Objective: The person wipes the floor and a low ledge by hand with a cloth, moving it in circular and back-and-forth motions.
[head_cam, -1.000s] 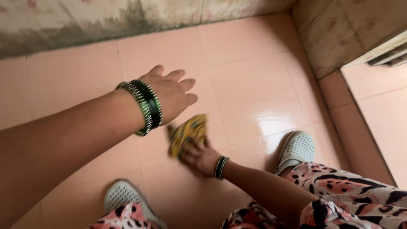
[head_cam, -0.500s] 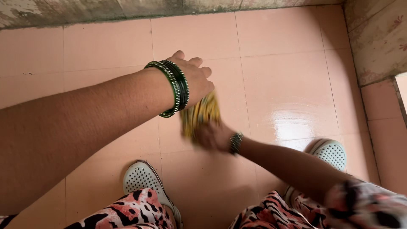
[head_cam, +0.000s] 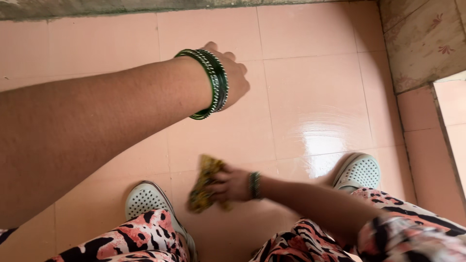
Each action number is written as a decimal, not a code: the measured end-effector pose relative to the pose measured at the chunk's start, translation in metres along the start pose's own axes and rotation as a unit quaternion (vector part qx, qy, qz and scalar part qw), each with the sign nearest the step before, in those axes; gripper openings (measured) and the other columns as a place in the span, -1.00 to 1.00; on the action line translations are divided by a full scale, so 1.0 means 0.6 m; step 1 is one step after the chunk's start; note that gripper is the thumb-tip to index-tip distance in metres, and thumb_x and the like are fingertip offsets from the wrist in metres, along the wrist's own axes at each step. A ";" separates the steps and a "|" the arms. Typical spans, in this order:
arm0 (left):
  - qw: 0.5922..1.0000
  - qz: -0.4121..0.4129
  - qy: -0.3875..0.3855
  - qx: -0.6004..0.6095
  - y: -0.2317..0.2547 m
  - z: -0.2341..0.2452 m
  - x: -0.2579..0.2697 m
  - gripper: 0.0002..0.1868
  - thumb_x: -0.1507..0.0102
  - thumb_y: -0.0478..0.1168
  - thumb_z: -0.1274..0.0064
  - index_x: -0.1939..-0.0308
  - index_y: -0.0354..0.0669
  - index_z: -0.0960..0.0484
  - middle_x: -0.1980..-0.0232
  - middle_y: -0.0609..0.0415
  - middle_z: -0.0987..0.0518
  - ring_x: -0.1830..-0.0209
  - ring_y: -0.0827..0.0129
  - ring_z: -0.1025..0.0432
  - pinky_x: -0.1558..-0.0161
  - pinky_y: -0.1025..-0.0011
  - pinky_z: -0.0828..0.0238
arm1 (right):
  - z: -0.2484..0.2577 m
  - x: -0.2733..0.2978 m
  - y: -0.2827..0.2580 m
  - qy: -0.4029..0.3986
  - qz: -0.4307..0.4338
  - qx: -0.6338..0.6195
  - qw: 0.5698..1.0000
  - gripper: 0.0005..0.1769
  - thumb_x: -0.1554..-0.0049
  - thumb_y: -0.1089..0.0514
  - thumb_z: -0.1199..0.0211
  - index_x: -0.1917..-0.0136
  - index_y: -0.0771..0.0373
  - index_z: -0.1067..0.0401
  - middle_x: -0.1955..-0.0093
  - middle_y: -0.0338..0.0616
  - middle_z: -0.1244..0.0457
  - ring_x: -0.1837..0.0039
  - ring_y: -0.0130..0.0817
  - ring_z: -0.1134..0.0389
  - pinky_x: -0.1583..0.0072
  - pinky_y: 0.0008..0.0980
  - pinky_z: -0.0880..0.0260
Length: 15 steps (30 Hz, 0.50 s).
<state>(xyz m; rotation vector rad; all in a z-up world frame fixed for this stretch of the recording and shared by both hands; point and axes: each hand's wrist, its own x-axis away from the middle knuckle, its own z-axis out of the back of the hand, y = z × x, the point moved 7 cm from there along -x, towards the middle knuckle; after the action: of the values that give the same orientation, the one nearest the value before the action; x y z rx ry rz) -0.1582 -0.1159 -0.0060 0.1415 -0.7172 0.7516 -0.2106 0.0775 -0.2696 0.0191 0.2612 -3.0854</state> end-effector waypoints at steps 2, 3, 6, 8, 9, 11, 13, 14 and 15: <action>1.000 -0.018 -0.001 0.003 0.015 0.004 -0.008 -0.60 -0.24 -0.31 -0.06 -0.17 -0.03 -0.62 -0.33 0.00 -0.44 -0.39 0.16 -0.28 -0.32 -0.10 -0.17 | 0.007 0.006 -0.003 0.023 0.017 -0.004 1.000 -0.61 -0.11 -0.07 -0.18 -0.22 -0.24 -0.50 -0.50 -0.45 -0.15 -0.47 -0.20 -0.10 -0.48 0.09 -0.04; 1.000 -0.021 -0.003 0.004 0.019 -0.002 -0.008 -0.60 -0.24 -0.31 -0.06 -0.17 -0.03 -0.62 -0.33 0.00 -0.44 -0.39 0.16 -0.28 -0.32 -0.10 -0.17 | 0.010 0.016 -0.009 0.046 0.032 -0.010 0.998 -0.58 -0.11 -0.05 -0.18 -0.25 -0.25 -0.50 -0.50 -0.47 -0.16 -0.49 -0.22 -0.10 -0.50 0.03 -0.05; 0.999 -0.041 0.014 0.011 0.020 -0.028 0.003 -0.60 -0.26 -0.30 -0.02 -0.19 -0.02 -0.59 -0.31 -0.03 -0.47 -0.38 0.14 -0.30 -0.29 -0.07 -0.24 | 0.035 0.158 0.056 0.010 0.074 0.008 0.997 -0.55 -0.09 0.07 -0.27 -0.26 -0.25 -0.47 -0.46 -0.42 -0.19 -0.52 -0.17 -0.07 -0.52 -0.01 -0.01; 0.999 -0.015 0.001 0.042 -0.002 -0.049 0.016 -0.60 -0.29 -0.31 0.07 -0.22 0.04 -0.54 -0.33 0.00 -0.42 -0.39 0.15 -0.25 -0.31 -0.11 -0.18 | 0.060 0.268 0.099 -0.104 0.077 0.024 0.991 -0.44 -0.07 0.11 -0.31 -0.34 -0.24 -0.41 -0.51 -0.37 -0.13 -0.52 -0.18 -0.03 -0.53 0.04 0.05; 0.999 -0.015 0.001 0.041 -0.013 -0.055 0.022 -0.60 -0.29 -0.31 0.07 -0.22 0.04 -0.54 -0.33 0.00 -0.42 -0.39 0.15 -0.25 -0.31 -0.11 -0.18 | 0.066 0.301 0.111 -0.150 0.075 0.050 0.985 -0.33 0.00 0.12 -0.32 -0.38 -0.28 -0.39 -0.53 -0.36 -0.11 -0.53 -0.19 -0.01 -0.51 0.04 0.07; 0.998 0.038 -0.048 0.030 -0.039 -0.072 0.029 -0.57 -0.27 -0.32 0.02 -0.22 0.06 -0.55 -0.36 0.02 -0.41 -0.42 0.17 -0.26 -0.32 -0.07 -0.23 | 0.058 0.312 0.109 -0.187 0.065 0.032 0.980 -0.25 0.05 0.15 -0.34 -0.40 -0.30 -0.35 -0.56 -0.37 -0.07 -0.52 -0.18 0.01 -0.50 0.04 0.10; 0.998 0.043 -0.051 0.012 -0.044 -0.072 0.026 -0.58 -0.27 -0.33 0.01 -0.21 0.03 -0.57 -0.35 0.00 -0.43 -0.42 0.16 -0.27 -0.32 -0.09 -0.23 | 0.045 0.290 0.093 -0.164 0.059 0.011 0.985 -0.30 0.00 0.12 -0.32 -0.41 -0.28 -0.35 -0.57 -0.37 -0.06 -0.53 -0.15 0.00 -0.51 0.06 0.11; 0.997 0.050 -0.056 -0.006 -0.046 -0.072 0.026 -0.59 -0.28 -0.35 0.01 -0.20 0.00 -0.59 -0.34 -0.01 -0.45 -0.41 0.15 -0.29 -0.33 -0.10 -0.23 | 0.035 0.248 0.082 -0.103 0.062 0.010 0.993 -0.42 -0.09 0.06 -0.28 -0.38 -0.25 -0.38 -0.56 -0.36 -0.09 -0.54 -0.12 -0.02 -0.53 0.08 0.09; 0.997 0.050 -0.060 -0.004 -0.043 -0.071 0.023 -0.59 -0.28 -0.35 0.01 -0.20 0.00 -0.59 -0.34 -0.01 -0.45 -0.41 0.15 -0.29 -0.33 -0.10 -0.23 | 0.015 0.201 0.072 -0.095 0.060 0.013 0.994 -0.49 -0.14 0.03 -0.24 -0.37 -0.25 -0.39 -0.56 -0.38 -0.10 -0.55 -0.14 -0.04 -0.54 0.08 0.08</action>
<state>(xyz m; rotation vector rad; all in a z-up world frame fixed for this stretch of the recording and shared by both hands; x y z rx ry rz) -0.1106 -0.1114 -0.0261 0.1443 -0.8466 0.8409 -0.3291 0.0284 -0.2702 -0.2459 0.2046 -2.9444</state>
